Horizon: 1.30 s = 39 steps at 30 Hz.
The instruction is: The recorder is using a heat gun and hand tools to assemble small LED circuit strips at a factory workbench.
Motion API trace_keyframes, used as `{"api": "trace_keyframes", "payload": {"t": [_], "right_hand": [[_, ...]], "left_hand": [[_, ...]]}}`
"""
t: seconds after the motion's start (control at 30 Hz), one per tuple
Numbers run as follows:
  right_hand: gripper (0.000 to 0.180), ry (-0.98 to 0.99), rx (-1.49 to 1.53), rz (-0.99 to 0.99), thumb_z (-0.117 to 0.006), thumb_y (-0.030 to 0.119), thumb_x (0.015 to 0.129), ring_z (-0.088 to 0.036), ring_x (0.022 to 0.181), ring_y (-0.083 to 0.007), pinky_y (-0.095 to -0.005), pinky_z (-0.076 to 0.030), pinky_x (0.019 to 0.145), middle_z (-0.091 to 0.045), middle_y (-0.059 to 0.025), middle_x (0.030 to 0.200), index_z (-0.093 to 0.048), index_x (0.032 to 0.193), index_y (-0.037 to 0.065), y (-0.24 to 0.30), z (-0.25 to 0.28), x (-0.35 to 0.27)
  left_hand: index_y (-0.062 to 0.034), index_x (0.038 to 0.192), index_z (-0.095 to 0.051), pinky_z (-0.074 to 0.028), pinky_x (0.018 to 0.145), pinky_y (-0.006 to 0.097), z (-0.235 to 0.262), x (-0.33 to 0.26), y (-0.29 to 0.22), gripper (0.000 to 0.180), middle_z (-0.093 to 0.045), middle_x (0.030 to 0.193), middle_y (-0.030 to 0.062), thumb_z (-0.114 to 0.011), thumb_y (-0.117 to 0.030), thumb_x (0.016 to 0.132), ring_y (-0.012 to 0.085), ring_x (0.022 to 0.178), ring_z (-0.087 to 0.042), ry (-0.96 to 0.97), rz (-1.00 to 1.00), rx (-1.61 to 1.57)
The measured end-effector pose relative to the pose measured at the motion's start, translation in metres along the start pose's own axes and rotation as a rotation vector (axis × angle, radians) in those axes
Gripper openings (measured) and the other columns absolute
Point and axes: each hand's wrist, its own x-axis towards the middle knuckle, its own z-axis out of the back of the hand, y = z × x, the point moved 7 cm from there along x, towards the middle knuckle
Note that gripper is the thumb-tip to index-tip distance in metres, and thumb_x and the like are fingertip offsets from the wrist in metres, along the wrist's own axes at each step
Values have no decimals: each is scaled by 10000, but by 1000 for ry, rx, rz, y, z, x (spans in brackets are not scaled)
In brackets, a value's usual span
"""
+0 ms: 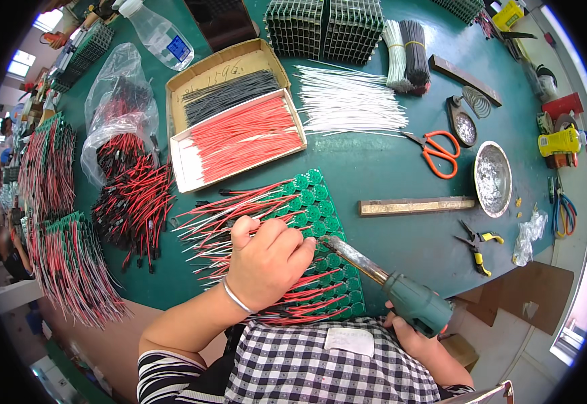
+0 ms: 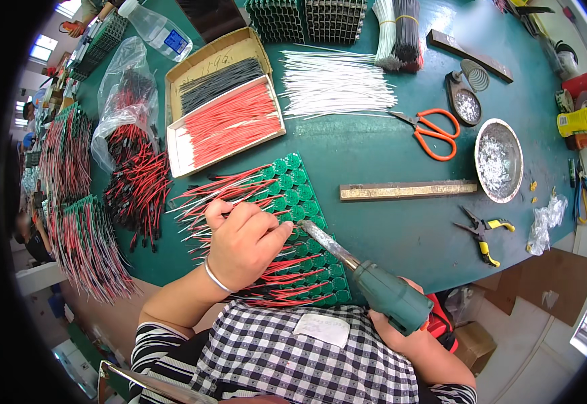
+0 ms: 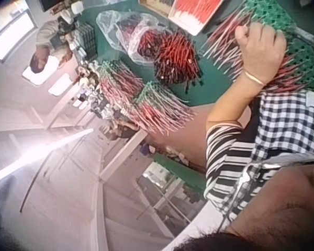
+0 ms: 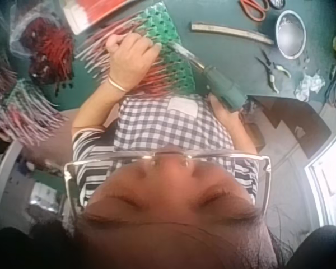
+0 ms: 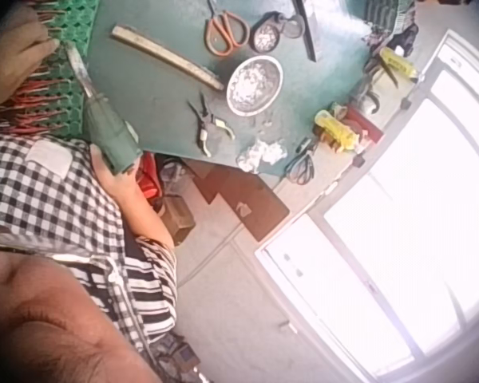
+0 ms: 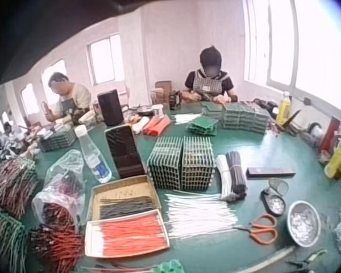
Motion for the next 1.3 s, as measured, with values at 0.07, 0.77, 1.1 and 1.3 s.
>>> {"api": "trace_keyframes", "payload": {"t": [0.07, 0.77, 1.1, 1.3], "right_hand": [[216, 19, -24, -36, -638, 28, 730, -621, 803, -307, -406, -471, 763, -657, -122, 894, -646, 945, 17, -3, -1, -1], [165, -71, 97, 148, -580, 105, 830, -629, 600, -169, -329, -483, 692, -624, -34, 623, -602, 952, -4, 3, 6, -11], [456, 105, 48, 161, -450, -5, 825, -622, 735, -196, -330, -517, 711, -579, -130, 1172, -456, 1281, -27, -15, 5, -26], [404, 150, -176, 158, -454, -5, 823, -621, 727, -179, -316, -514, 710, -626, -125, 975, -509, 1222, -27, -21, 5, -34]], "left_hand": [[-153, 828, -658, -293, 813, 392, 0, 0, 0, 76, -513, 751, -43, -624, -151, 760, 126, 773, -511, -1, 1, 3], [-159, 774, -630, -292, 801, 392, 0, 1, -6, 21, -502, 729, -40, -619, -160, 756, 136, 785, -505, -3, -14, 84], [-157, 861, -687, -269, 791, 405, 9, -9, -21, 140, -563, 758, -64, -648, -165, 727, 131, 776, -529, -43, -19, 31], [-151, 862, -671, -284, 803, 388, 5, -13, -25, 116, -536, 762, -47, -642, -156, 750, 124, 765, -522, -28, -32, 1]]}}
